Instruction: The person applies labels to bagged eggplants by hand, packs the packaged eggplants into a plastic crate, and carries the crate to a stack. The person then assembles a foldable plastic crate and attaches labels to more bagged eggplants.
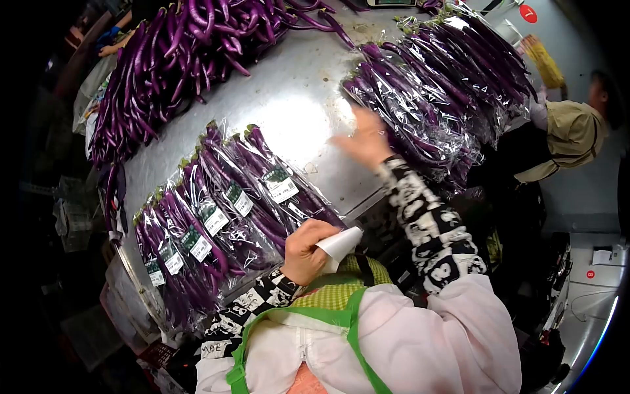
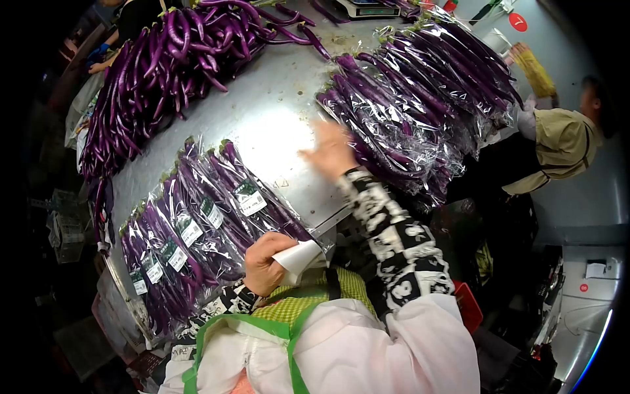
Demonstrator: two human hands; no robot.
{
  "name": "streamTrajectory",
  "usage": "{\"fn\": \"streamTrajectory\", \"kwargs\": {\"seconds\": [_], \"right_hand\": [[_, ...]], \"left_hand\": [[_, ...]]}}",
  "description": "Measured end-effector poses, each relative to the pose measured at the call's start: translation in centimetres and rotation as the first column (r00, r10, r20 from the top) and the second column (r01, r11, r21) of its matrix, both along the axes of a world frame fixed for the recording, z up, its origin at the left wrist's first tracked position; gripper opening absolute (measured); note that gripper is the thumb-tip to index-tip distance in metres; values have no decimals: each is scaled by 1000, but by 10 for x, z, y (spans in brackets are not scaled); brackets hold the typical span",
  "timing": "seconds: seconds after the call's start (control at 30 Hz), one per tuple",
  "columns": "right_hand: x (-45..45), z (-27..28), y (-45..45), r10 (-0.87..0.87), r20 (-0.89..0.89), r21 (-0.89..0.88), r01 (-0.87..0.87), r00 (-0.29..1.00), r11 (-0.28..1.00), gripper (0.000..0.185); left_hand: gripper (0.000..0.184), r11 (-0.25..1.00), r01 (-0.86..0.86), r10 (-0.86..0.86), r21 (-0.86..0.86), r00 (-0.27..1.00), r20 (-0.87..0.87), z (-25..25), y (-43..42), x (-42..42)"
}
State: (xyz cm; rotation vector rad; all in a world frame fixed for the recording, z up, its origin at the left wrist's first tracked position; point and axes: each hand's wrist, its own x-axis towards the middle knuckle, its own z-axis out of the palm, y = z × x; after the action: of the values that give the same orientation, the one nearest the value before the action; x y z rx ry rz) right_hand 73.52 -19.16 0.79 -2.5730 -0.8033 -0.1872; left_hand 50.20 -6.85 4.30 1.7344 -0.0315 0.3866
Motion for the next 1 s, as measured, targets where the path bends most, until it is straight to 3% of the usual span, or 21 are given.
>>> {"fn": "streamTrajectory", "kwargs": {"seconds": [0.03,0.07,0.1,0.13,0.2,0.27,0.3,0.33,0.4,0.53,0.6,0.67,0.73,0.87,0.93,1.0], "right_hand": [[19,31,-24,-151,-119,-1,152,981,988,76],[33,38,-48,-377,95,-116,386,922,915,68],[63,15,-81,-457,433,-180,571,777,801,64],[84,18,-106,-578,261,-328,634,773,700,62],[101,9,-135,-509,277,-420,579,815,699,57],[112,0,-135,-413,326,-492,526,850,694,48],[120,0,-132,-372,319,-535,490,872,689,42],[115,9,-121,-376,340,-448,500,862,741,25],[104,36,-102,-361,326,-374,470,874,799,27],[48,77,-77,-322,352,-246,419,879,874,30],[1,77,-68,-298,346,-212,383,890,899,30],[-42,47,-60,-192,317,-142,246,929,959,33],[-80,10,-50,-136,198,-232,181,971,956,35],[-126,-48,-48,67,-117,-245,-95,991,965,37],[-131,-35,-58,102,-305,-18,-113,947,993,32],[-119,-5,-64,139,-715,333,159,685,929,35]], "left_hand": [[10,991,-25,19,-133,999,-44,-2,0,-2],[10,991,-23,18,-133,999,-40,-5,0,-3],[10,978,40,-51,-204,997,-49,-9,1,-5],[10,956,100,-119,-274,991,-54,-11,2,-6],[10,970,150,-163,-190,985,-57,-9,5,-2],[11,972,223,-232,73,960,157,-9,4,7],[10,967,249,-254,59,959,125,-9,1,9],[10,966,249,-255,63,959,123,-10,-2,8],[11,974,216,-211,-69,975,73,-11,-6,6],[12,987,143,-141,-69,989,35,-15,-6,-2],[13,988,142,-141,-68,990,20,-12,-7,-3],[12,982,18,-27,-189,999,-44,-6,-15,-1],[18,986,141,-137,-86,989,54,-12,-9,3],[15,993,85,-94,-84,990,-107,-17,-6,8],[11,973,-17,-55,-229,950,-306,-16,-6,11],[7,929,-78,-50,-361,942,-331,-22,-6,16]]}}
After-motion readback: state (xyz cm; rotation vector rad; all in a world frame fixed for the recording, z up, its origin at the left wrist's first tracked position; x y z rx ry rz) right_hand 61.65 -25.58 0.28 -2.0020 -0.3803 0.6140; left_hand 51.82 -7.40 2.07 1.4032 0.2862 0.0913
